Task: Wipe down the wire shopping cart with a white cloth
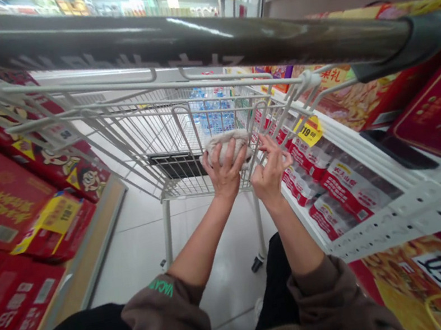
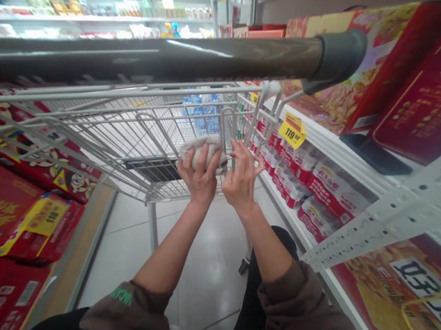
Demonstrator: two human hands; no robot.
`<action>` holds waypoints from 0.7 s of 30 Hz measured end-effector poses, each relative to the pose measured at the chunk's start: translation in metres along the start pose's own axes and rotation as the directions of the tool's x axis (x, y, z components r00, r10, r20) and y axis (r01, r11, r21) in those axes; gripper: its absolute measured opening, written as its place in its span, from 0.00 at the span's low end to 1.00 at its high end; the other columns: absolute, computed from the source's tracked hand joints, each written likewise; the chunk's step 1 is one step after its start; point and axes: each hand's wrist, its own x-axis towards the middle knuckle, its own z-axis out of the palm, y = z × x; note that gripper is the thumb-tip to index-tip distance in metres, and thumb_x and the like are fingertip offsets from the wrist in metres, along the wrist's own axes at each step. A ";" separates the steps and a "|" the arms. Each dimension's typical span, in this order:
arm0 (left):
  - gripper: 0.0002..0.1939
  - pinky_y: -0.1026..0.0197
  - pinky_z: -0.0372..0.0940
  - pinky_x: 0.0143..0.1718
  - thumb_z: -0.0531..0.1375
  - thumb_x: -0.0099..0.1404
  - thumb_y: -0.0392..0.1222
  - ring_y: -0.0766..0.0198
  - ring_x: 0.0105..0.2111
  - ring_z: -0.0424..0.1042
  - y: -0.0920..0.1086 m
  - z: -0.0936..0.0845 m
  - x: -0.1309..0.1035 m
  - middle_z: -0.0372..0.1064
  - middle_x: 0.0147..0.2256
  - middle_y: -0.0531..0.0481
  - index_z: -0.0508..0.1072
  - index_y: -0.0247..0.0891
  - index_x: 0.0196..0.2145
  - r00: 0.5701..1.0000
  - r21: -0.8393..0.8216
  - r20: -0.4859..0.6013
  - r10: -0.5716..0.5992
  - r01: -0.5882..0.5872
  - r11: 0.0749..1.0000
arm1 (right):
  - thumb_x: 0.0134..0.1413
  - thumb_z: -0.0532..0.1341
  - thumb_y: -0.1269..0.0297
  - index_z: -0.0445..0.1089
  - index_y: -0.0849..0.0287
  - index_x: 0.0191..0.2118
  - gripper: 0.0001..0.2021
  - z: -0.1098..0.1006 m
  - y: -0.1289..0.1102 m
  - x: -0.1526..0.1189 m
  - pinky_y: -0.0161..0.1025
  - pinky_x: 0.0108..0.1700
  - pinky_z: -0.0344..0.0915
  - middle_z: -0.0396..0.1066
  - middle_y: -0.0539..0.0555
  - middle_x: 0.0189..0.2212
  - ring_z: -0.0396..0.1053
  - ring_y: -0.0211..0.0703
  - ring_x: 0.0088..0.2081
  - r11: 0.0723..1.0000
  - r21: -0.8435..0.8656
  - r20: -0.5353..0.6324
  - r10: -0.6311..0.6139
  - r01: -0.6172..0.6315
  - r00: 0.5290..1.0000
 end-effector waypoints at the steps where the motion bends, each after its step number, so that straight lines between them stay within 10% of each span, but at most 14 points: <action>1: 0.19 0.31 0.41 0.72 0.53 0.77 0.42 0.52 0.67 0.61 0.000 0.001 -0.003 0.72 0.60 0.52 0.72 0.61 0.60 1.000 0.008 0.005 -0.001 0.001 1.000 | 0.45 0.49 0.76 0.63 0.55 0.52 0.26 -0.002 0.001 0.000 0.55 0.63 0.52 0.74 0.61 0.57 0.69 0.49 0.62 1.000 0.000 -0.004 0.001 -0.001 1.000; 7: 0.26 0.41 0.59 0.66 0.51 0.75 0.33 0.53 0.66 0.62 -0.002 0.002 -0.035 0.70 0.62 0.52 0.72 0.59 0.62 0.996 0.105 -0.006 0.085 -0.084 0.991 | 0.45 0.50 0.77 0.62 0.56 0.49 0.23 -0.007 0.002 -0.003 0.53 0.63 0.50 0.74 0.62 0.58 0.72 0.47 0.58 0.999 0.040 0.060 0.029 -0.031 0.998; 14: 0.30 0.40 0.60 0.64 0.52 0.75 0.32 0.49 0.65 0.61 0.020 0.001 0.002 0.64 0.67 0.54 0.64 0.59 0.68 0.992 0.195 -0.044 0.114 -0.104 0.975 | 0.45 0.50 0.77 0.63 0.56 0.51 0.24 -0.010 0.005 -0.003 0.52 0.61 0.49 0.75 0.61 0.56 0.73 0.47 0.55 0.999 0.041 0.010 0.010 -0.010 1.000; 21: 0.29 0.44 0.65 0.60 0.53 0.72 0.27 0.50 0.63 0.63 0.008 0.008 -0.051 0.69 0.64 0.50 0.71 0.54 0.64 0.993 0.170 0.041 0.114 -0.119 0.978 | 0.45 0.50 0.78 0.61 0.56 0.47 0.21 -0.022 0.015 -0.004 0.51 0.61 0.50 0.75 0.61 0.56 0.73 0.47 0.56 0.999 0.012 -0.012 0.045 -0.045 0.999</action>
